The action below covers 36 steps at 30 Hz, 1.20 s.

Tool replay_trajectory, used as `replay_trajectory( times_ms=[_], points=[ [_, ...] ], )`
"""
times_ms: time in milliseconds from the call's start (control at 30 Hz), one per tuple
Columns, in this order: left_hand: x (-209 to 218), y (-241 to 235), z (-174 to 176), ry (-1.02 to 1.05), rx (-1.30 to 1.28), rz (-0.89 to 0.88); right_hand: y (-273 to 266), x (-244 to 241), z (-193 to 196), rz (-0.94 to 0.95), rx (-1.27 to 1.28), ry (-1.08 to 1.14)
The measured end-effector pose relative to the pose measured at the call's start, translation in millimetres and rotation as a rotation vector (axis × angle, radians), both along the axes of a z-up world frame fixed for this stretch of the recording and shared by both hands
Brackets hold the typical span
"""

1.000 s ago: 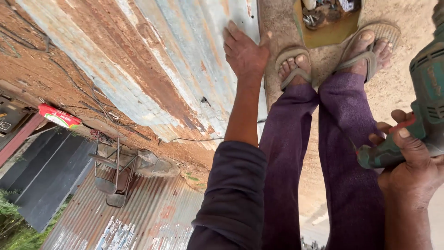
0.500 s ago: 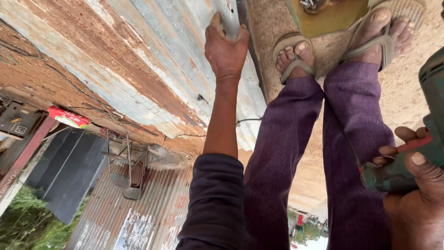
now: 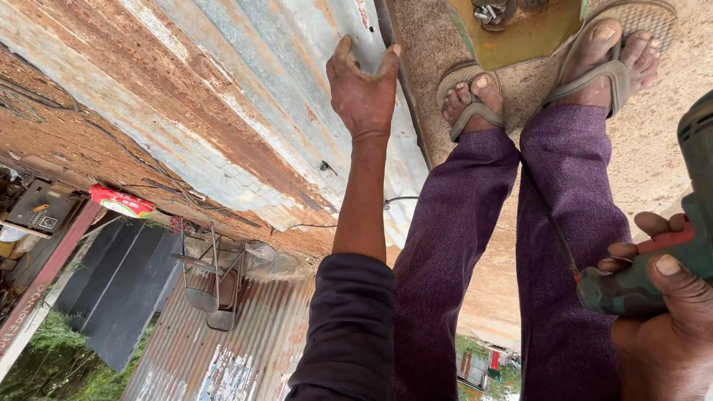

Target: Drilling holes into a corrugated metal sheet using a power drill and checking screws.

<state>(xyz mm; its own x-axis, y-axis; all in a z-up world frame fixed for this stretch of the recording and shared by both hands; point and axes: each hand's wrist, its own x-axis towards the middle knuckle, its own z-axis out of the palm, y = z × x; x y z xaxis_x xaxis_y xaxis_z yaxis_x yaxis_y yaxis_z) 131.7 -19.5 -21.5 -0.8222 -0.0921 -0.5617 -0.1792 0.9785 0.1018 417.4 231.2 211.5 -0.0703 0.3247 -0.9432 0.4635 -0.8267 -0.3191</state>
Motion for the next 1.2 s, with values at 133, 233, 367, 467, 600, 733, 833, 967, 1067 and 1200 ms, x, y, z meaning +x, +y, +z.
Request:
replay_trajectory(
  times_ms=[133,233,367,467,600,733,833,967,1067,1200],
  points=[
    [-1,6,3,0.096,0.033,0.007,2,-65,18,0.061,0.104,-0.018],
    [-14,13,0,0.128,-0.021,-0.055,7,-99,18,-0.016,0.189,0.004],
    [-22,22,10,0.031,-0.048,0.010,6,-98,21,0.008,0.171,-0.099],
    [-32,31,20,-0.048,-0.081,0.052,5,-101,21,0.027,0.158,-0.077],
    [-47,52,27,-0.004,-0.095,0.026,7,-103,18,0.076,0.169,-0.111],
    [-73,87,3,0.279,0.160,-0.127,13,-111,17,0.060,0.144,-0.151],
    [-104,122,-41,0.358,0.414,-0.282,15,-104,12,0.186,0.156,-0.212],
    [-122,141,-77,0.362,0.373,-0.406,17,-92,8,0.131,0.144,-0.166],
    [-115,138,-88,0.304,0.404,-0.305,23,-87,4,0.147,0.114,-0.199],
    [-120,149,-98,0.229,0.465,-0.180,28,-83,2,0.181,0.133,-0.203]
  ],
)
